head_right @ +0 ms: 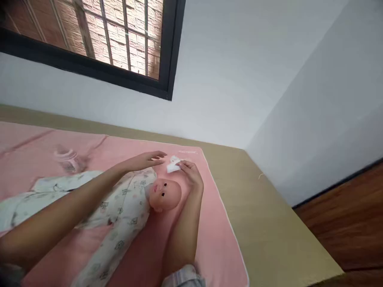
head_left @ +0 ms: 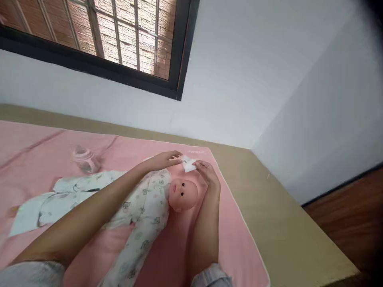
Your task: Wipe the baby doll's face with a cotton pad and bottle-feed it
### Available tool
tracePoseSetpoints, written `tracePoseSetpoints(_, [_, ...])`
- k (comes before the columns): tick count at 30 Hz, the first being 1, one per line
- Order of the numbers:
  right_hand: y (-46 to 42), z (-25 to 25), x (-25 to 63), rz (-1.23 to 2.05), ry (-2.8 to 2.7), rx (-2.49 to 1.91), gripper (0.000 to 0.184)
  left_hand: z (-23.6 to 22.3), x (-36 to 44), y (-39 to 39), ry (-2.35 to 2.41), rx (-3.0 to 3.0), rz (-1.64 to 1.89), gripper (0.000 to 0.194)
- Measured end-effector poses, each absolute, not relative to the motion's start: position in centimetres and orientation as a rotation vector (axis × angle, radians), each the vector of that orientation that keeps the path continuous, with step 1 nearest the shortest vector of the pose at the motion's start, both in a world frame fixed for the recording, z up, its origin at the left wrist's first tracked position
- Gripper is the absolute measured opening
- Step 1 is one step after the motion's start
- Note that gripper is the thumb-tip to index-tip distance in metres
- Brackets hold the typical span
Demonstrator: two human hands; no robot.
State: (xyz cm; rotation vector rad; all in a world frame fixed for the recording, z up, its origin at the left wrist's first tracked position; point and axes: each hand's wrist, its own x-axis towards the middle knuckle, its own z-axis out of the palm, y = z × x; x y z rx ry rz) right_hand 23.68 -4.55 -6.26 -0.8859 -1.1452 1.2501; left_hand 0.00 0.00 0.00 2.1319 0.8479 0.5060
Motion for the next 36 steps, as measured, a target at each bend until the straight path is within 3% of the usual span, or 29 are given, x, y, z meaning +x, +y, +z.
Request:
tracePoseSetpoints(10, [-8.2,-1.0,21.6,1.354,-1.67,-0.791,0.028,1.7,-1.4,-4.4,0.389,1.938,0.381,0.028])
tracePoseSetpoints(17, [-9.7,0.6,20.7,1.315,-1.882,-0.81,0.021,0.6,-3.6,-5.3,0.479,1.889,0.345,0.035])
tracePoseSetpoints(24, [-10.0,1.4,19.2,1.212,-1.923,-0.892,0.02,0.1,-4.9,-6.2,0.544,1.963,0.35,0.027])
tracePoseSetpoints(36, [-8.2,0.8,16.9,1.321,-1.72,-0.853,0.051,-2.0,-5.0,-6.4,0.62,2.239,1.065,0.017])
